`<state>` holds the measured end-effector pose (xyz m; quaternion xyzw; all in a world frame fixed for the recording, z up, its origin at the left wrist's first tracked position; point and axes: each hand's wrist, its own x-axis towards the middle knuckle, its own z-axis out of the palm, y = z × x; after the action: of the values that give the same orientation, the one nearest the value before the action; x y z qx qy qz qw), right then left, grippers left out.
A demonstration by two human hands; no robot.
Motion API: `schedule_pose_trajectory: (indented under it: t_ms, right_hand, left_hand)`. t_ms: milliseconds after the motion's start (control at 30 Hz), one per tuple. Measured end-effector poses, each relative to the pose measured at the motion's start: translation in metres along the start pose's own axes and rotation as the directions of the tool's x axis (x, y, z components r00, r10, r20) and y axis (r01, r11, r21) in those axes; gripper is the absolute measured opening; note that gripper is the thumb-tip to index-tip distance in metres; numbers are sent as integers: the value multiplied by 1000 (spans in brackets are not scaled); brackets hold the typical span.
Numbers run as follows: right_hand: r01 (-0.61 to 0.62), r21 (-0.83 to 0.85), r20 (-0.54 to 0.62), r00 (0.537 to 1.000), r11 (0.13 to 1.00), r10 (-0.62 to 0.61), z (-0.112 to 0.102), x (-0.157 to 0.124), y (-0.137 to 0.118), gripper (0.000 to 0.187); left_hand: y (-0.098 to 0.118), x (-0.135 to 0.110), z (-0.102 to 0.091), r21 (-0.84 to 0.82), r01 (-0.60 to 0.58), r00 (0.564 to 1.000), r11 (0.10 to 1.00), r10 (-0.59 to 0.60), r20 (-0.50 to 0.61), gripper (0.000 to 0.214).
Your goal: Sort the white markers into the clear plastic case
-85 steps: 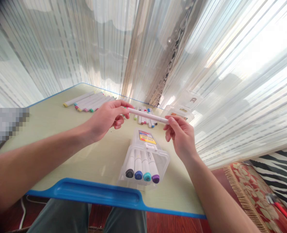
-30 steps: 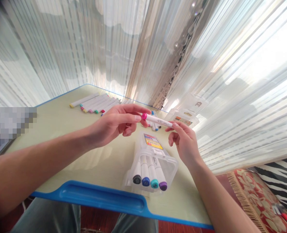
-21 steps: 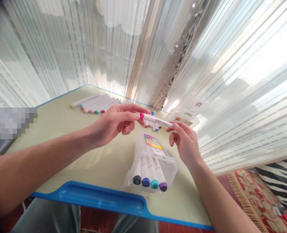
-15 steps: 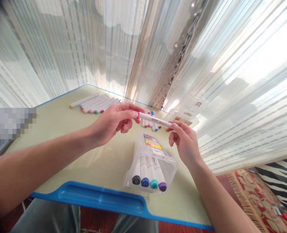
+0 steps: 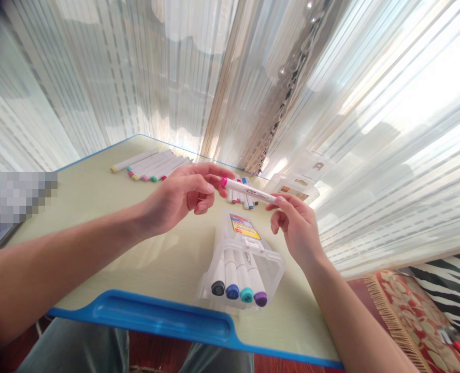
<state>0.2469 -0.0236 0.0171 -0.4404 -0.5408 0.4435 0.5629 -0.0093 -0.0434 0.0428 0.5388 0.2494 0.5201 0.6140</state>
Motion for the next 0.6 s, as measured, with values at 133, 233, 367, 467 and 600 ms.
schedule_pose_trajectory:
  t_ms: [133,233,367,467,600]
  right_hand:
    - [6,-3,0,1000,1000,-6,-1,0,1,12]
    - [21,-8,7,1000,1000,-21,-1,-1,2,13]
    - [30,-14,12,999,999,-30,-2,-1,1,14]
    - [35,-14,15,999,999,-35,-2,-1,1,13]
    - [54,-16,24,998,998,-54,-2,-2,0,14]
  left_hand:
    - [-3,3,-1,90,40,991,995,-28,-132,20]
    - [-5,4,-2,161,72,976,984,-36,-214,15]
    - [-5,4,-2,180,72,975,981,-31,-222,13]
    - [-5,4,-1,196,57,977,979,-14,-213,11]
    - [-6,5,-2,225,67,972,972,-12,-236,10]
